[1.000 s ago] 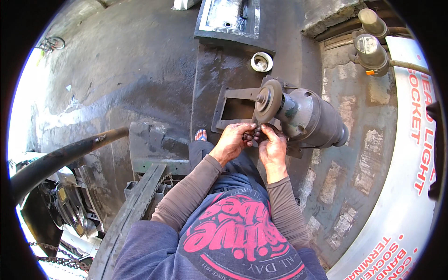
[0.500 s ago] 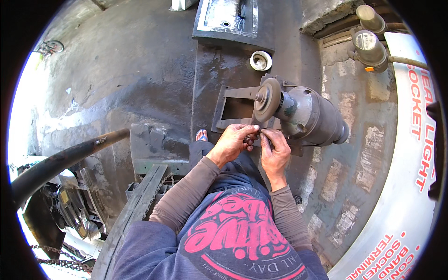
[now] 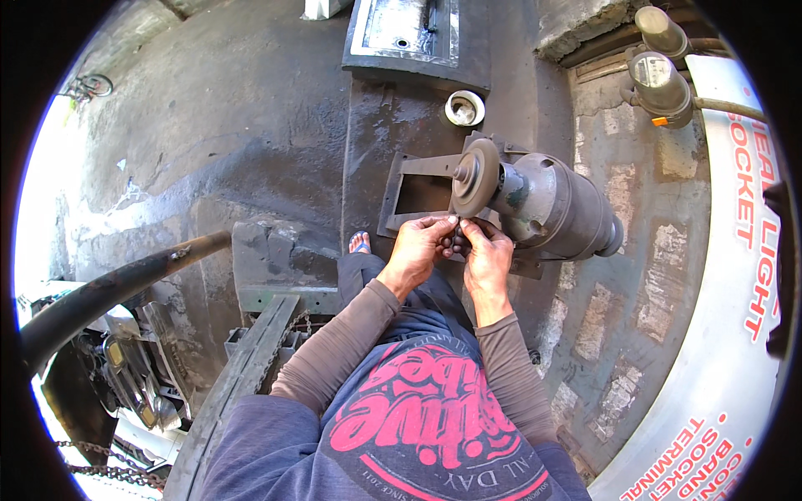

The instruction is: The person assembles small metal parts at a workbench, then moves to a bench grinder to smooth the edges of a metal piece. The person holds the part against the spinning wheel with both hands, rotating it to grind different sides.

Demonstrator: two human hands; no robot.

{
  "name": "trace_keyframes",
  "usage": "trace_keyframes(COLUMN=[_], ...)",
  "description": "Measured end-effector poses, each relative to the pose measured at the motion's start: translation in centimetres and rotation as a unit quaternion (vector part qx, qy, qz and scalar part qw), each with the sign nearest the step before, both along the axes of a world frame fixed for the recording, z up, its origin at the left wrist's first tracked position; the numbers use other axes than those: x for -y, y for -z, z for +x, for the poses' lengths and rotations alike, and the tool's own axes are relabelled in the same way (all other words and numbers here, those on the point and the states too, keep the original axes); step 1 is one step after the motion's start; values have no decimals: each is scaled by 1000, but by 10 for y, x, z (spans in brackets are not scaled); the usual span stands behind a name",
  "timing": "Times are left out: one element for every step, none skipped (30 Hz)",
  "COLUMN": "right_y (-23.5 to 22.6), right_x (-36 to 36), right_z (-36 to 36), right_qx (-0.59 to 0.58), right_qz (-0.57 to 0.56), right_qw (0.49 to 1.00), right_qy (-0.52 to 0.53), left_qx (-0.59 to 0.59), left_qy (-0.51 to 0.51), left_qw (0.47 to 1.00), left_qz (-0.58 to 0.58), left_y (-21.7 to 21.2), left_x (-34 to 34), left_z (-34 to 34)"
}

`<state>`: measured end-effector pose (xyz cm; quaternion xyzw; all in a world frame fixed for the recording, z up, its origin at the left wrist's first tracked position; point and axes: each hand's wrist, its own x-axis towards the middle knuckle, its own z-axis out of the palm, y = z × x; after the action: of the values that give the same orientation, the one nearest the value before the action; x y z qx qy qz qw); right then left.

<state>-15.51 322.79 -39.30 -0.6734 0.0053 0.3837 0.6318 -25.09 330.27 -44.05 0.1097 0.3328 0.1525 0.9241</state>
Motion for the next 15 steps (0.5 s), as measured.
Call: trace_keyframes(right_y=[0, -1, -2, -2, -2, -3, -2, -1, 0, -2, -5, -9, -14, -13, -9], right_x=[0, -1, 0, 0, 1, 1, 3, 7, 10, 14, 19, 21, 22, 22, 21], right_z=[0, 0, -2, -3, -5, -5, -6, -8, -11, -11, -10, -7, -1, 2, 6], right_qx=[8, 15, 22, 43, 63, 85, 89, 93, 95, 55, 14, -27, -94, -90, -84], right_qz=[6, 11, 16, 10, 5, 0, 19, 39, 60, 74, 89, 104, 115, 98, 82], right_qw=[1000, 1000, 1000, 999, 998, 996, 996, 995, 994, 996, 996, 994, 988, 990, 991], right_qy=[-1, -2, -2, -1, -1, 0, -1, -1, -1, -7, -13, -21, -40, -50, -58], left_qx=[12, 24, 34, 39, 43, 49, 51, 53, 54, 48, 42, 35, -6, -11, -14], left_qy=[-1, -2, -3, 0, 2, 5, 8, 10, 14, 38, 62, 85, 120, 120, 121], left_qw=[1000, 1000, 999, 998, 998, 997, 997, 997, 997, 998, 997, 994, 985, 985, 985], left_qz=[-10, -21, -32, -42, -52, -62, -62, -62, -61, -23, 14, 52, 127, 124, 123], left_y=[0, 1, 2, 2, 3, 1, -2, -4, -8, -8, -8, -8, -9, -8, -6], left_x=[0, 0, 1, 1, 1, 0, 0, 0, -2, -4, -8, -12, -17, -18, -19], left_z=[1, 1, 1, 1, 0, 1, 1, 1, -1, -3, -4, -6, -7, -8, -9])
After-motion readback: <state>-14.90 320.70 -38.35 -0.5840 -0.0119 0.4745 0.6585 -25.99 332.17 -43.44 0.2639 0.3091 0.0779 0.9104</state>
